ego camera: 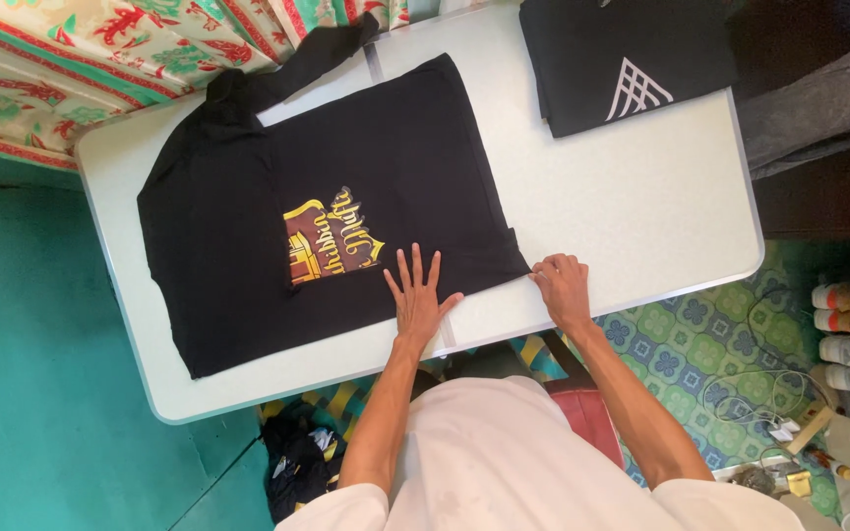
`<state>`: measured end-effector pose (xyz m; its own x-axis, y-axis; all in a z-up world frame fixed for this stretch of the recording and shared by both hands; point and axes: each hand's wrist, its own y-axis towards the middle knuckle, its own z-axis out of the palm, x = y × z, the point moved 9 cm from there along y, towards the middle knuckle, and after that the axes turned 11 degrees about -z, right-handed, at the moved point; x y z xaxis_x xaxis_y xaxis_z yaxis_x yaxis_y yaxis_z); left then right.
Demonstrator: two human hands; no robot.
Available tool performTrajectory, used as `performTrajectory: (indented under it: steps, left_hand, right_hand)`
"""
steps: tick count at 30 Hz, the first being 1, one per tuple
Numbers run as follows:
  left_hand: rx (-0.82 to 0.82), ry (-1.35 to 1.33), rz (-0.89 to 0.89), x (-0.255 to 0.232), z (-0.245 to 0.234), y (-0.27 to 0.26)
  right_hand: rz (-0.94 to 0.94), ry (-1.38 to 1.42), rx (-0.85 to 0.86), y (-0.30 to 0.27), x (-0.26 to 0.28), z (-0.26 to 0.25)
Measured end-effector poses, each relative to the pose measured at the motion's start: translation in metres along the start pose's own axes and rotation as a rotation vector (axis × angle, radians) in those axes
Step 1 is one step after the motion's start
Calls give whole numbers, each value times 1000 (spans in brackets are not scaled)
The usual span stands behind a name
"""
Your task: The person folds a black long-sleeved shirt on a white table. They smooth the fabric, fold the sleeves inward, and fold the bottom up multiple times to create a compact stack.
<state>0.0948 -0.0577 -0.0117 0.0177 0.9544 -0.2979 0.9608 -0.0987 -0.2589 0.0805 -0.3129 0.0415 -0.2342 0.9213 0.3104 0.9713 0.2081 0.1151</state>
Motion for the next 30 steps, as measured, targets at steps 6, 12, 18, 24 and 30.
performTrajectory:
  steps: [6, 12, 18, 24, 30]
  left_hand:
    - [-5, -9, -16, 1, -1, 1]
    - [-113, -27, 51, -10, -8, 4]
    - [-226, -56, 196, -39, -3, 14]
    - [-154, 34, 109, -31, 0, 13]
    - [-137, 47, 56, -5, -5, 15]
  right_hand:
    - [49, 21, 65, 2, 0, 7]
    - [68, 116, -60, 12, 7, 9]
    - [-312, -18, -170, 51, 99, 24]
    - [-161, -142, 104, 44, 77, 60]
    - [-76, -151, 225, 43, 59, 67]
